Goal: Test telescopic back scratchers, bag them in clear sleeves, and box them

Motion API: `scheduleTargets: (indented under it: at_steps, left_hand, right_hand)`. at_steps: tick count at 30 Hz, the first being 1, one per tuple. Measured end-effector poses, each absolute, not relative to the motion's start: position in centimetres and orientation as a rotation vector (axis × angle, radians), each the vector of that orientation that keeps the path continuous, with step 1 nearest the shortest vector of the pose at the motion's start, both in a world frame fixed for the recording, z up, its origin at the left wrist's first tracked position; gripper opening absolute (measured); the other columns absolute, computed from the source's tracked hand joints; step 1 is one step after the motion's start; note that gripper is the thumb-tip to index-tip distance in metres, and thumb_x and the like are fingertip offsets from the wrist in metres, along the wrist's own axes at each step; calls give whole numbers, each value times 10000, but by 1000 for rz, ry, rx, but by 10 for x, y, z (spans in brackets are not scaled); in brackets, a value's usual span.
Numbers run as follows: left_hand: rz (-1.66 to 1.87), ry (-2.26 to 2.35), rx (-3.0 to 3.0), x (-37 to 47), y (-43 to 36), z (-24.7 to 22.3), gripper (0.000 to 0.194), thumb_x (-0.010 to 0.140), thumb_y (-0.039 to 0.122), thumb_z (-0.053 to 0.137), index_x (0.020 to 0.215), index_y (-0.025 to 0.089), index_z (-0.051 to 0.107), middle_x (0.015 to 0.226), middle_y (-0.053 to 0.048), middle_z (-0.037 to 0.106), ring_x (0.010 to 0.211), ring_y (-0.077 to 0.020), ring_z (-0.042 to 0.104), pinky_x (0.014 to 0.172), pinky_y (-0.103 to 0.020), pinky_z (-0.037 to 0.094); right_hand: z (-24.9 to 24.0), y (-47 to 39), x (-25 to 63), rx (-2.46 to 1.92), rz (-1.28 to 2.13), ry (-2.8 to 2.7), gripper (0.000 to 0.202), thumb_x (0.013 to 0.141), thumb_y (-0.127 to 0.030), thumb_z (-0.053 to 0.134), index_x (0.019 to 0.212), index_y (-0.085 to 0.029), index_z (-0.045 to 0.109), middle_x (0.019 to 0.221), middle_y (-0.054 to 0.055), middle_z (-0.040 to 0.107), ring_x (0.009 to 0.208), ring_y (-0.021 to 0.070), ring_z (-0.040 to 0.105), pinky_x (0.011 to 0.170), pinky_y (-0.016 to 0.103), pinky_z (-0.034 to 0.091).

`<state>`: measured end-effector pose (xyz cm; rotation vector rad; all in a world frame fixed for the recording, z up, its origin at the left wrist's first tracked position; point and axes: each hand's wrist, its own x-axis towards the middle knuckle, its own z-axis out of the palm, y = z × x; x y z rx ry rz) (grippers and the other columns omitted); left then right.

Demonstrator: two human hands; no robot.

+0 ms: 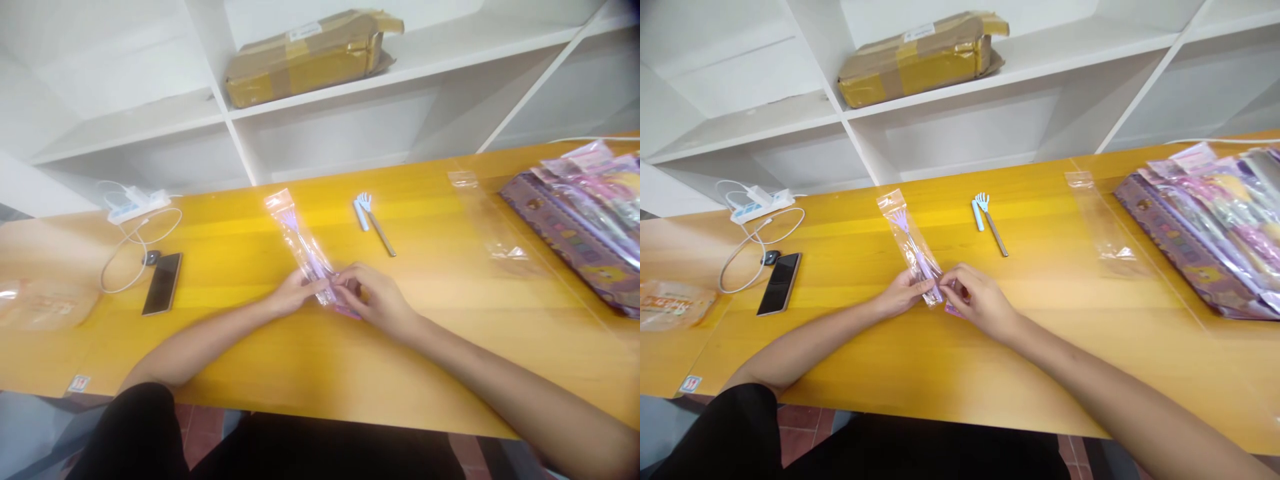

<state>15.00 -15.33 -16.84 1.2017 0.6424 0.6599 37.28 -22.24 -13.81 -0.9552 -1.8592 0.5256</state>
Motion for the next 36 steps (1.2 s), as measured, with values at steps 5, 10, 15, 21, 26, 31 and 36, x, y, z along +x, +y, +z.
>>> scheduleTargets:
  at_steps: [5, 10, 15, 21, 26, 31, 36]
  left_hand:
    - [627, 583, 1236, 148, -155, -164, 574, 852, 561, 902, 1237, 167, 740, 1157, -102, 775, 1061, -221, 735, 1008, -359, 543]
    - [552, 556, 1339, 151, -157, -151, 590, 782, 441, 980, 1244, 179, 725, 1182, -94, 767, 1073, -221, 733, 986, -338, 555]
    - [545, 499, 1362, 152, -160, -148, 576, 802, 372, 972, 1271, 183, 696, 1206, -104, 750, 1083, -213, 728, 1007, -352, 553]
    - [568, 539, 1366, 154, -165, -150, 547, 836, 426, 940, 1245, 176, 677, 1166, -97, 751, 1067, -209, 729, 1006, -355, 555]
    - [546, 528, 1387, 156, -166, -147, 556, 823, 415, 952, 1249, 178, 685, 1176, -104, 748, 1081, -221, 730, 979, -347, 563]
    - [535, 559, 1365, 155, -167, -145, 516, 848, 459, 925, 1201, 158, 698, 1095, -94, 758, 1034, -218, 730, 965, -358, 567]
    - [552, 623, 1314, 154, -167, -143, 577, 826, 527, 928, 1206, 157, 702, 1042, -82, 763, 990, -214, 728, 960, -361, 560]
  right_hand:
    - [-136, -221, 374, -952, 523, -1859, 33, 1061, -182, 659, 1072, -212, 654, 889, 11, 650, 659, 101, 595, 611, 230, 511]
    - [-138, -223, 373, -957, 518, -1854, 7, 1064, -210, 673, 1066, -213, 667, 911, 20, 666, 642, 95, 579, 598, 233, 500]
    - [-138, -225, 371, -959, 507, -1836, 19, 1067, -202, 657, 1078, -217, 664, 898, 14, 658, 635, 94, 570, 599, 234, 497]
    - [-138, -226, 370, -948, 520, -1821, 66, 1050, -183, 664, 1104, -221, 663, 865, 1, 621, 620, 91, 565, 566, 221, 485]
    - [-139, -226, 369, -925, 491, -1843, 100, 1049, -157, 649, 1122, -225, 652, 856, -2, 606, 633, 94, 560, 579, 218, 493]
    - [-141, -227, 369, -916, 476, -1852, 106, 1041, -152, 652, 1117, -227, 650, 850, -5, 606, 636, 96, 559, 582, 219, 488]
    - [-141, -227, 369, -976, 568, -1829, 6, 1064, -229, 652, 1069, -230, 653, 844, 2, 619, 631, 107, 572, 583, 244, 498]
